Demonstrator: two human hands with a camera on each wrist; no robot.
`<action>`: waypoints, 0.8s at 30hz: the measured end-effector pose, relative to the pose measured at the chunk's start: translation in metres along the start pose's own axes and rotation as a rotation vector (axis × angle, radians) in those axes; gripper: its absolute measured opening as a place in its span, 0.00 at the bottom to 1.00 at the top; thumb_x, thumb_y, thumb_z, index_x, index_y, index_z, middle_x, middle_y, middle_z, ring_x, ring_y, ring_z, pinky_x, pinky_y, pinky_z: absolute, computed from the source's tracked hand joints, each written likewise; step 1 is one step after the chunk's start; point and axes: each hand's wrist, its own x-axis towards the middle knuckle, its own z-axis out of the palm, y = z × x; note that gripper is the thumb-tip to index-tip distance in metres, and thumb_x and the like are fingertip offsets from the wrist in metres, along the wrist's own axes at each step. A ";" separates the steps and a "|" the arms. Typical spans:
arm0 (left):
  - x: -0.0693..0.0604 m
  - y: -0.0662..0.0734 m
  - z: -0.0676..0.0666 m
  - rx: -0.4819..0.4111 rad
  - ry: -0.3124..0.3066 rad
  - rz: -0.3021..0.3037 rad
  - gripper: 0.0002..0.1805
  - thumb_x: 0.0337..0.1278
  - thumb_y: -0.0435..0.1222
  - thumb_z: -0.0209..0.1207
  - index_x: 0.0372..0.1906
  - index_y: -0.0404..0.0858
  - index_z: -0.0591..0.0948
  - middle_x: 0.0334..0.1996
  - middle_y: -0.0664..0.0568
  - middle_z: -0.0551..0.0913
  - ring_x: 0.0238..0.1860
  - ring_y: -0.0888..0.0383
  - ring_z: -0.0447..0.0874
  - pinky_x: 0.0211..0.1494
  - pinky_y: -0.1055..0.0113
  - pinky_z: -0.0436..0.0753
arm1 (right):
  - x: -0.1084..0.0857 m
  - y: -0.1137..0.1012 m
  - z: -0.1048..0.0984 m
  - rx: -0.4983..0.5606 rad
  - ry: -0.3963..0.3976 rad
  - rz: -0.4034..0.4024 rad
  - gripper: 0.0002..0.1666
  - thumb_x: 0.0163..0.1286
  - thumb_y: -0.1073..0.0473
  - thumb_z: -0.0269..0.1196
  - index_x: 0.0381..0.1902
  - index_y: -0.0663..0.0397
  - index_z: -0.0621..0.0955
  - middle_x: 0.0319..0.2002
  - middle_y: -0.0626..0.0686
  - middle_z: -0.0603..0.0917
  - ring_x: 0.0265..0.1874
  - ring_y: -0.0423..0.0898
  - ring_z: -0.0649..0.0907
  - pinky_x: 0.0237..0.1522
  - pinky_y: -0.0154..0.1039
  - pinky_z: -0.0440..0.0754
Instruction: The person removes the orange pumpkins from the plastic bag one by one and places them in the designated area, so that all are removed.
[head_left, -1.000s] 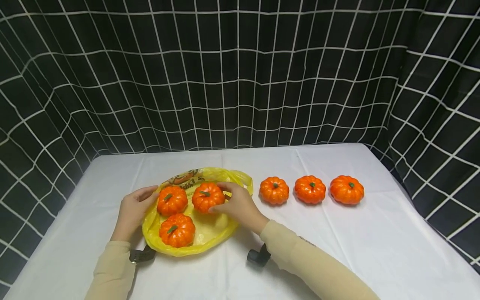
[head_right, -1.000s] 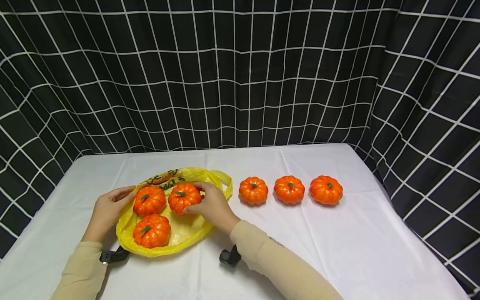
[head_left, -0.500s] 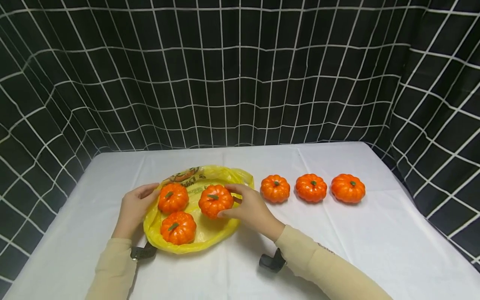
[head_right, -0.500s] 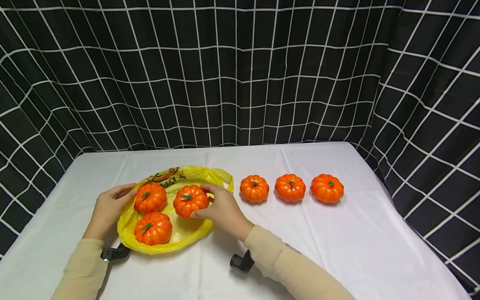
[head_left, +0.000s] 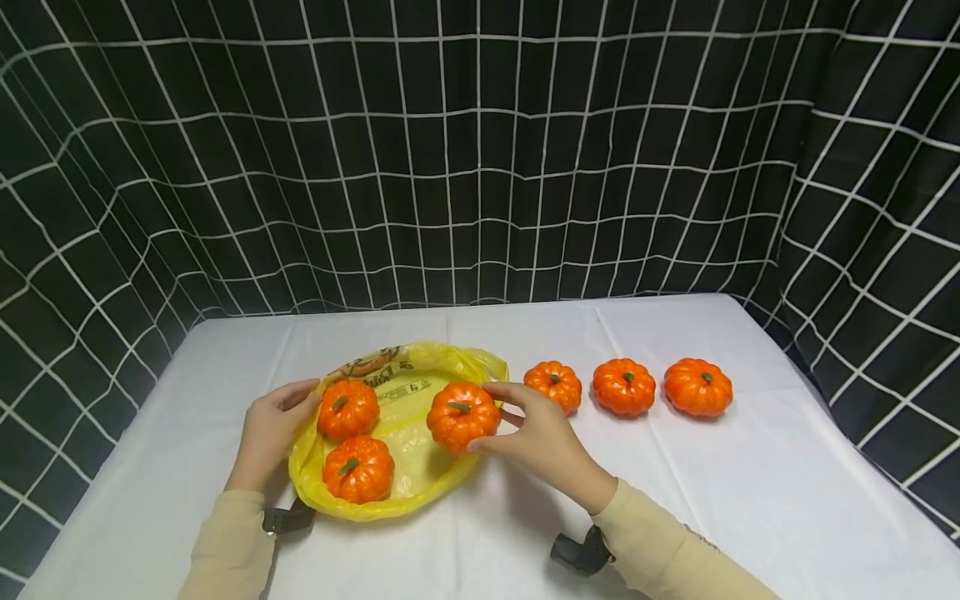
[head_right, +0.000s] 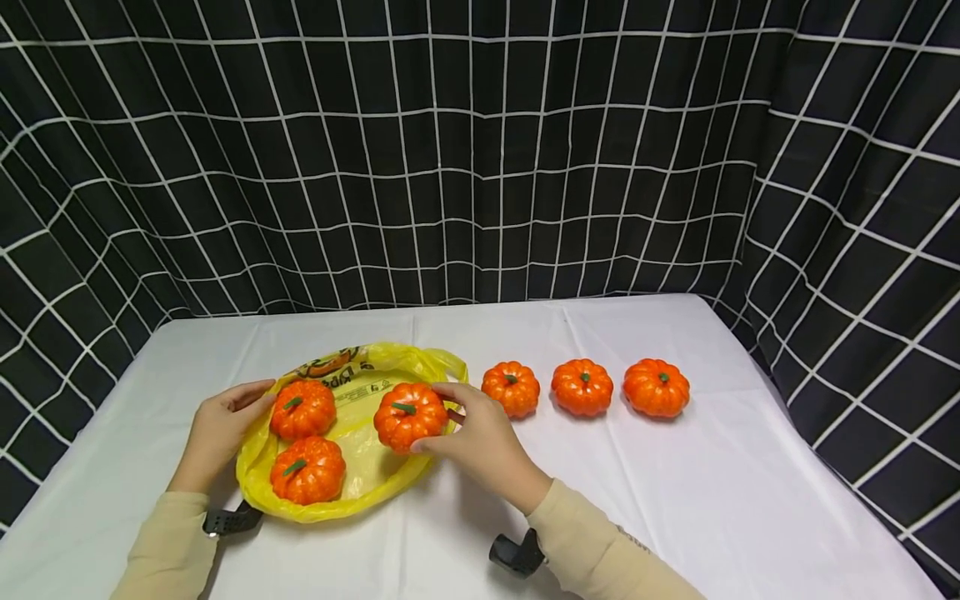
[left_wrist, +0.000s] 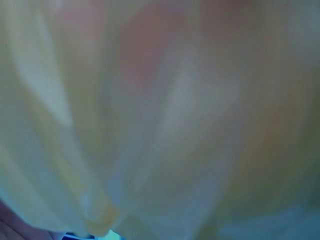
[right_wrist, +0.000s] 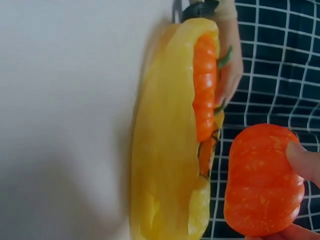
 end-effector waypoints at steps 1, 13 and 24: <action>0.000 0.000 0.000 -0.004 0.001 0.002 0.28 0.71 0.51 0.55 0.66 0.38 0.76 0.64 0.41 0.79 0.67 0.45 0.76 0.65 0.60 0.81 | -0.002 0.001 -0.003 -0.004 0.003 -0.001 0.39 0.50 0.66 0.77 0.61 0.65 0.77 0.61 0.62 0.80 0.62 0.58 0.80 0.62 0.47 0.81; -0.002 0.001 0.000 0.007 -0.003 -0.008 0.28 0.71 0.51 0.55 0.66 0.38 0.75 0.64 0.41 0.78 0.68 0.45 0.75 0.68 0.56 0.78 | -0.026 0.007 -0.034 -0.063 0.025 0.015 0.41 0.51 0.60 0.78 0.62 0.64 0.76 0.61 0.62 0.81 0.61 0.58 0.81 0.62 0.46 0.81; -0.002 0.002 0.001 -0.006 -0.008 -0.021 0.29 0.70 0.52 0.54 0.67 0.39 0.75 0.66 0.41 0.77 0.69 0.45 0.73 0.70 0.54 0.76 | -0.042 0.016 -0.054 -0.083 0.040 0.058 0.42 0.51 0.60 0.78 0.63 0.66 0.75 0.62 0.65 0.79 0.63 0.60 0.79 0.60 0.45 0.82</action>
